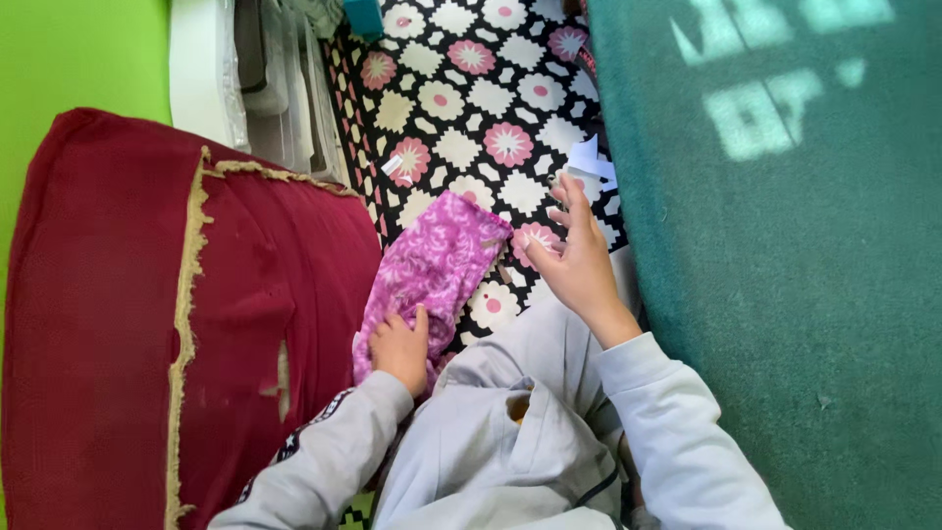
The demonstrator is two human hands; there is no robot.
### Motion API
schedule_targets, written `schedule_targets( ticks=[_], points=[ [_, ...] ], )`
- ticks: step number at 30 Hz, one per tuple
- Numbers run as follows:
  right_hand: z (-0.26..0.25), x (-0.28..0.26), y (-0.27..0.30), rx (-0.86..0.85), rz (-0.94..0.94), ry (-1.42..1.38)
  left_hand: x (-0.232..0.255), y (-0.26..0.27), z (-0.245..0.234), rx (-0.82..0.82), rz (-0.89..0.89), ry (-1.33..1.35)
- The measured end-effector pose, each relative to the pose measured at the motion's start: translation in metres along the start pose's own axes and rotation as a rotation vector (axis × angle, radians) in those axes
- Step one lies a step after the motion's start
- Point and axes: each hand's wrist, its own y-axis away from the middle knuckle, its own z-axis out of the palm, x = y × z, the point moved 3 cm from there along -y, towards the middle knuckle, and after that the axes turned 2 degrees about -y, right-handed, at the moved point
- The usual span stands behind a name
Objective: The person folds several items of clothing on a green mat, including shorts, pants, and a patterned cloth. They smooth and fold each item by hand, then stack them into a neat pile.
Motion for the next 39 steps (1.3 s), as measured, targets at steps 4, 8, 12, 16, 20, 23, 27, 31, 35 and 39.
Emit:
schedule_targets(
  ticks=[4,8,12,16,20,23,27,31,35,39],
  points=[
    [-0.008,0.002,0.018,-0.096,0.05,-0.017,-0.014,-0.02,-0.005,0.241,0.137,0.045],
    [-0.021,-0.002,0.04,-0.129,0.043,-0.071,-0.019,-0.029,-0.073,0.512,0.1,0.287],
    [-0.028,-0.008,0.05,-0.187,-0.009,0.023,0.01,-0.044,-0.208,1.005,0.464,0.508],
    [-0.033,-0.011,0.033,-0.147,-0.029,-0.154,0.056,-0.04,-0.328,1.185,0.711,0.647],
    [-0.036,-0.005,0.007,0.07,-0.089,-0.574,0.108,-0.014,-0.369,0.797,1.065,1.116],
    [-0.05,0.009,-0.003,0.205,0.047,-0.757,0.135,0.0,-0.368,0.272,1.182,1.631],
    [-0.087,0.006,0.002,0.173,-0.045,-0.712,0.153,0.004,-0.365,-0.107,1.225,1.927],
    [-0.136,-0.016,0.019,0.228,-0.115,-0.918,0.176,-0.001,-0.363,-0.376,1.346,1.952],
    [-0.178,-0.053,0.039,0.319,-0.233,-1.031,0.199,-0.004,-0.356,-0.577,1.502,1.984],
    [-0.21,-0.087,0.074,0.204,-0.249,-0.96,0.226,-0.004,-0.357,-0.644,1.437,2.126]
  ],
)
